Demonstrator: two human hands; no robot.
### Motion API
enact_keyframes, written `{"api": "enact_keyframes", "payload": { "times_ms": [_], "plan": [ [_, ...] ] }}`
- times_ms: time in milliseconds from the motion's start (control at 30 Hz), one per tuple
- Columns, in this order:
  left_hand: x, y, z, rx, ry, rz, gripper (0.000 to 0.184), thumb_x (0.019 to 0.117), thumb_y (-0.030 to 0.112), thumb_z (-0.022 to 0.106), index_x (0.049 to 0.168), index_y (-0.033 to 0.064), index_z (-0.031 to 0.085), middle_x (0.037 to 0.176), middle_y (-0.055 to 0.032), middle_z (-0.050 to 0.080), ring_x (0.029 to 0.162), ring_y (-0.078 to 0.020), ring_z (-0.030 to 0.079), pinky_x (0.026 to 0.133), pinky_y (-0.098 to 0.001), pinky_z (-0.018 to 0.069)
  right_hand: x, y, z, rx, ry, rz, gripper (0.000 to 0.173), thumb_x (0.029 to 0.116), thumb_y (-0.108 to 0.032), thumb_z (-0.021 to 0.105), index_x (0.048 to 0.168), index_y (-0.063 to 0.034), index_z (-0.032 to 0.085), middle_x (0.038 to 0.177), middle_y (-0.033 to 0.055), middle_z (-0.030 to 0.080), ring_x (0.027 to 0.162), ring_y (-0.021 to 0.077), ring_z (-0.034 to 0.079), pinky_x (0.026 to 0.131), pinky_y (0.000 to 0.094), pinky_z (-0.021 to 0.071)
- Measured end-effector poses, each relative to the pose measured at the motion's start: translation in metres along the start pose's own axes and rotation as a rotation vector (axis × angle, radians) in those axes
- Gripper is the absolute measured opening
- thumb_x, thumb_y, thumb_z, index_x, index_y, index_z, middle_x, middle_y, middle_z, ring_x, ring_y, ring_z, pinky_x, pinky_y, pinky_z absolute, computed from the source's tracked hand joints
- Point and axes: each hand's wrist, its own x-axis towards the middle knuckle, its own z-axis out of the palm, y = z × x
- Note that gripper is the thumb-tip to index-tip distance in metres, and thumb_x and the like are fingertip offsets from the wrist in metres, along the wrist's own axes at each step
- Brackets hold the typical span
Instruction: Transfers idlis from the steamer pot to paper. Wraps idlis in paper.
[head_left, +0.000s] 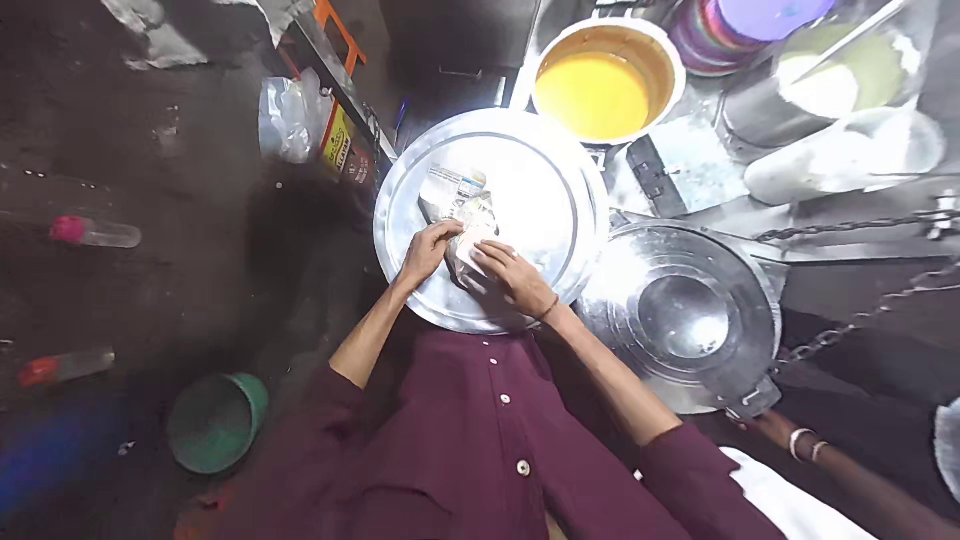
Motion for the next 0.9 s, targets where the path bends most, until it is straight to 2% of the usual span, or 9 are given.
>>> {"api": "enact_keyframes", "payload": {
  "times_ms": [133, 300, 400, 467, 533, 633, 700, 767, 900],
  "plan": [
    [0.013, -0.02, 0.011, 0.138, -0.028, 0.088, 0.041, 0.0914, -0.004, 0.056, 0.127, 0.0101, 0.072, 0.141, -0.0057, 0.062, 0.135, -0.0181, 0.055, 0.115, -0.042, 0.0452, -0.047, 0.019, -0.031, -0.324, -0.33, -0.169, 0.047, 0.1073, -0.028, 0.045, 0.154, -0.0322, 0.046, 0.166, 0.0054, 0.036, 0.155, 0.0282, 0.03, 0.124, 0.0621, 0.0244],
    [0.008, -0.004, 0.027, 0.145, -0.101, 0.211, 0.047, 0.0872, 0.011, 0.056, 0.132, -0.0008, 0.066, 0.145, -0.0226, 0.055, 0.137, -0.0371, 0.051, 0.114, -0.0553, 0.04, -0.061, 0.026, -0.038, -0.219, -0.345, -0.153, 0.045, 0.1041, -0.025, 0.055, 0.146, -0.0085, 0.058, 0.159, 0.0071, 0.048, 0.151, 0.0205, 0.038, 0.129, 0.0509, 0.0141],
    [-0.001, -0.01, 0.028, 0.179, -0.108, 0.255, 0.054, 0.0866, 0.019, 0.051, 0.135, -0.0008, 0.063, 0.148, -0.0226, 0.053, 0.14, -0.0385, 0.047, 0.117, -0.0561, 0.0351, -0.038, 0.02, -0.018, -0.177, -0.153, -0.151, 0.032, 0.0984, -0.019, 0.064, 0.127, -0.0079, 0.073, 0.136, 0.0124, 0.067, 0.133, 0.0274, 0.057, 0.118, 0.0461, 0.0365],
    [-0.002, -0.017, 0.025, 0.149, -0.123, 0.288, 0.058, 0.084, 0.022, 0.054, 0.136, -0.0015, 0.061, 0.149, -0.0223, 0.051, 0.142, -0.0372, 0.044, 0.119, -0.0559, 0.0329, -0.011, 0.012, -0.006, -0.222, -0.036, -0.146, 0.025, 0.0978, -0.011, 0.064, 0.118, -0.0137, 0.077, 0.109, 0.0119, 0.073, 0.105, 0.0297, 0.068, 0.091, 0.0449, 0.0538],
    [0.001, -0.021, 0.022, 0.143, -0.161, 0.306, 0.068, 0.0816, 0.035, 0.063, 0.14, -0.0001, 0.058, 0.152, -0.0216, 0.048, 0.145, -0.037, 0.04, 0.118, -0.0588, 0.0297, 0.018, 0.001, -0.005, -0.172, 0.014, -0.015, 0.021, 0.0987, -0.008, 0.063, 0.114, -0.013, 0.077, 0.101, 0.0121, 0.074, 0.095, 0.0311, 0.071, 0.079, 0.0484, 0.0582],
    [0.004, -0.029, 0.019, 0.106, -0.255, 0.258, 0.101, 0.066, 0.062, 0.084, 0.144, 0.0046, 0.053, 0.156, -0.0206, 0.044, 0.146, -0.0368, 0.038, 0.119, -0.0588, 0.0294, 0.046, -0.011, -0.004, -0.035, 0.091, 0.266, 0.017, 0.0921, -0.009, 0.071, 0.108, -0.0106, 0.077, 0.102, 0.0115, 0.075, 0.096, 0.0312, 0.072, 0.081, 0.0538, 0.0585],
    [0.006, -0.025, 0.013, 0.058, -0.322, 0.176, 0.119, 0.0611, 0.062, 0.089, 0.149, -0.003, 0.043, 0.158, -0.0254, 0.038, 0.148, -0.0386, 0.034, 0.122, -0.057, 0.026, 0.059, -0.012, -0.004, 0.054, 0.118, 0.478, 0.018, 0.0891, -0.01, 0.069, 0.105, -0.0102, 0.077, 0.097, 0.0115, 0.075, 0.094, 0.0309, 0.072, 0.079, 0.0556, 0.0571],
    [0.005, -0.018, 0.015, 0.025, -0.292, 0.137, 0.104, 0.075, 0.056, 0.082, 0.148, -0.0062, 0.043, 0.156, -0.0279, 0.04, 0.146, -0.0391, 0.036, 0.121, -0.0552, 0.0274, 0.067, -0.016, -0.007, 0.128, 0.061, 0.66, 0.019, 0.091, -0.014, 0.067, 0.107, -0.0085, 0.074, 0.096, 0.0142, 0.075, 0.094, 0.0337, 0.072, 0.08, 0.0593, 0.0558],
    [-0.004, 0.0, 0.061, 0.009, 0.106, 0.097, 0.031, 0.0932, 0.014, 0.062, 0.118, -0.0031, 0.071, 0.138, -0.0251, 0.059, 0.136, -0.0364, 0.049, 0.117, -0.0512, 0.0349, 0.063, -0.017, -0.005, 0.187, -0.007, 0.757, 0.025, 0.094, -0.016, 0.065, 0.116, -0.0057, 0.07, 0.097, 0.0184, 0.074, 0.094, 0.0378, 0.071, 0.08, 0.0618, 0.0556]
  ]
}}
